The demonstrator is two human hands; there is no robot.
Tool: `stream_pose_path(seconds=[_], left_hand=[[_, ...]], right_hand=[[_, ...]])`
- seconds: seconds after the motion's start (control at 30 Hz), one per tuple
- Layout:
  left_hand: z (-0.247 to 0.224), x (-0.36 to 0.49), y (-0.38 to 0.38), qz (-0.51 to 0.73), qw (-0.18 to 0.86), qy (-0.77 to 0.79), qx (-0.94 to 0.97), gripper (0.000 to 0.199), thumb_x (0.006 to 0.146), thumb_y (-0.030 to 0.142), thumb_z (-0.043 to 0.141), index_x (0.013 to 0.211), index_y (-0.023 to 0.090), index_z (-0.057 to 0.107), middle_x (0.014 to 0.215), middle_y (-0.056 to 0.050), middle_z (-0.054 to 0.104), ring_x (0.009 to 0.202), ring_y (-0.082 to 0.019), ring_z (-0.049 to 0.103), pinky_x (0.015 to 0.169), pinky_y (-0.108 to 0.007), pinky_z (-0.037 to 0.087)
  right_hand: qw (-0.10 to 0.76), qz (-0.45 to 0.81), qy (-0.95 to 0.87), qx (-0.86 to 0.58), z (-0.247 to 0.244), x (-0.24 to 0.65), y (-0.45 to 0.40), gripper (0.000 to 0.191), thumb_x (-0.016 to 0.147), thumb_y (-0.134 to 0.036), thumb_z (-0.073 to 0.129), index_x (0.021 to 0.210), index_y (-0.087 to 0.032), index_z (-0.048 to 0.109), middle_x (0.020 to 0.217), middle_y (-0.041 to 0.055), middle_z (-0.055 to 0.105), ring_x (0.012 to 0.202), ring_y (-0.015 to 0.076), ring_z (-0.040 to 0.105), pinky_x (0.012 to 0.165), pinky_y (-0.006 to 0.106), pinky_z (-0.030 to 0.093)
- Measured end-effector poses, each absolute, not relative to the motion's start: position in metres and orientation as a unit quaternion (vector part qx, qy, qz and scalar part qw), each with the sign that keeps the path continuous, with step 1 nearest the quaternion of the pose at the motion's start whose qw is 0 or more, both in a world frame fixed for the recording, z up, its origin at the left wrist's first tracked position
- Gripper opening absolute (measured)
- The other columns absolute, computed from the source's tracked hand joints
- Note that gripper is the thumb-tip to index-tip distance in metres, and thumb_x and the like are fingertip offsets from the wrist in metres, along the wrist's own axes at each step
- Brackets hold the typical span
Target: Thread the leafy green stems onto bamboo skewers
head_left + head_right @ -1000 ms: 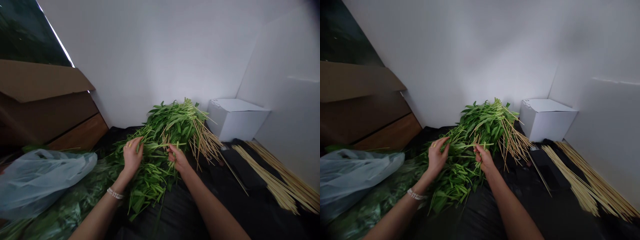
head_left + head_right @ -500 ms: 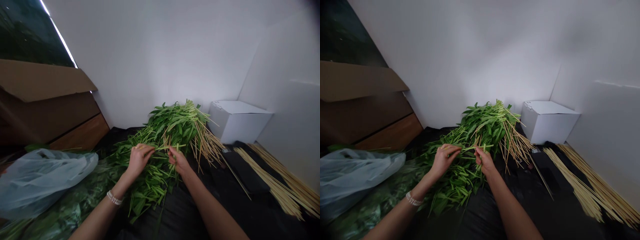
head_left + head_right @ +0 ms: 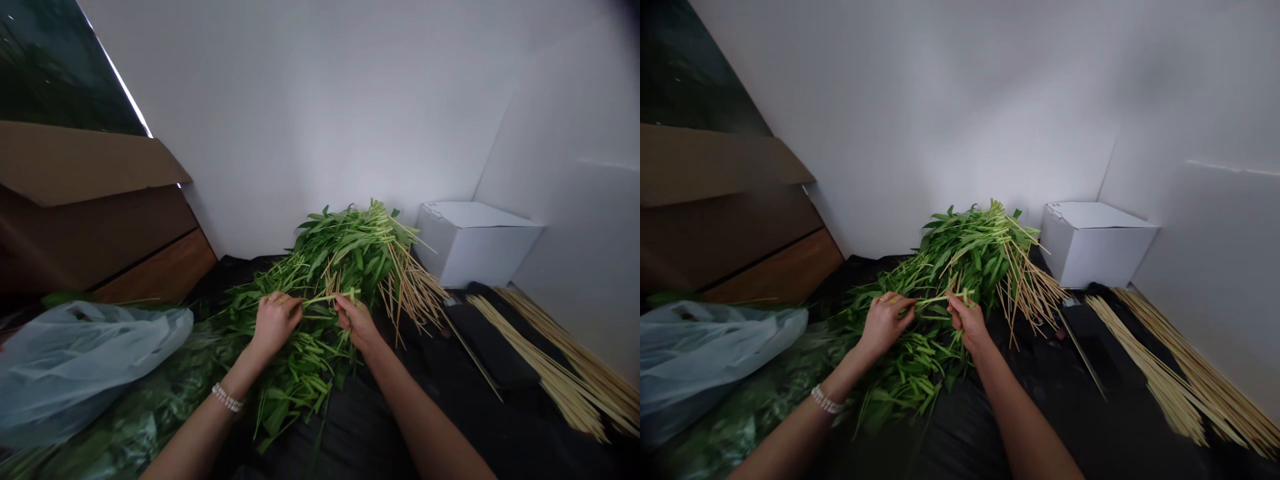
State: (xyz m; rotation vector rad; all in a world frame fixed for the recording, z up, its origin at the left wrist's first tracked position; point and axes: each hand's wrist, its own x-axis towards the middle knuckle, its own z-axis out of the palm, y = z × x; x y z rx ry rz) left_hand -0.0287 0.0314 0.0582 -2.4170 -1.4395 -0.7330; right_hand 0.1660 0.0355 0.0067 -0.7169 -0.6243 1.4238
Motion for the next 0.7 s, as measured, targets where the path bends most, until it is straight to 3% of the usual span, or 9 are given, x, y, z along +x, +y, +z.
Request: stream_pose_path(seconds=[0.1,0.33,0.5,0.6,0.7], left_hand=[[0.057,-0.028,0.035,-0.293,0.063,-0.531,-0.793,0.021,0.082,0.026,0.052,0.081,0.022,0.072,0.086,-0.007,0.073,0.094,-0.025,0.060,0.084,-0.036,0.040],[0.057,-0.028,0.060,-0.517,-0.284,-0.576,-0.566,0.022,0.068,0.037,0.051,0.070,0.017,0.061,0.063,-0.001,0.061,0.065,-0.017,0.058,0.062,-0.026,0.044],[0.073,-0.047,0.072,-0.592,-0.311,-0.553,-0.498,0.026,0.071,0.043,0.049,0.078,0.019,0.052,0.062,0.004,0.049,0.054,-0.011,0.050,0.053,-0.022,0.042],[0.084,-0.047,0.068,-0.587,-0.299,-0.516,-0.548,0.033,0.076,0.047,0.055,0.091,0.018,0.058,0.065,0.006,0.047,0.048,-0.007,0.039,0.046,-0.020,0.034],[0.091,-0.033,0.058,-0.518,-0.256,-0.489,-0.653,0.039,0.077,0.047,0.062,0.101,0.017,0.064,0.066,0.004,0.052,0.054,-0.009,0.045,0.051,-0.020,0.037]], right_hand=[[0.653,0.624,-0.281,-0.324,0.004,0.161,0.035,0.033,0.058,-0.040,0.083,0.071,-0.014,0.066,0.054,-0.0044,0.059,0.031,0.0009,0.030,0.031,0.019,0.017],[0.645,0.649,-0.260,-0.309,0.005,0.155,0.032,0.033,0.057,-0.039,0.083,0.070,-0.015,0.065,0.053,-0.0057,0.057,0.031,0.0004,0.030,0.032,0.018,0.017],[0.675,0.637,-0.214,-0.305,0.004,0.168,0.039,0.035,0.054,-0.039,0.084,0.070,-0.015,0.063,0.051,-0.0075,0.056,0.030,0.0003,0.031,0.032,0.017,0.018],[0.666,0.642,-0.220,-0.310,0.004,0.169,0.040,0.036,0.054,-0.039,0.084,0.070,-0.015,0.062,0.051,-0.0071,0.056,0.031,0.0005,0.031,0.032,0.017,0.018],[0.661,0.637,-0.243,-0.312,0.004,0.164,0.038,0.036,0.056,-0.041,0.084,0.069,-0.015,0.062,0.051,-0.0065,0.056,0.031,0.0007,0.032,0.032,0.017,0.018]])
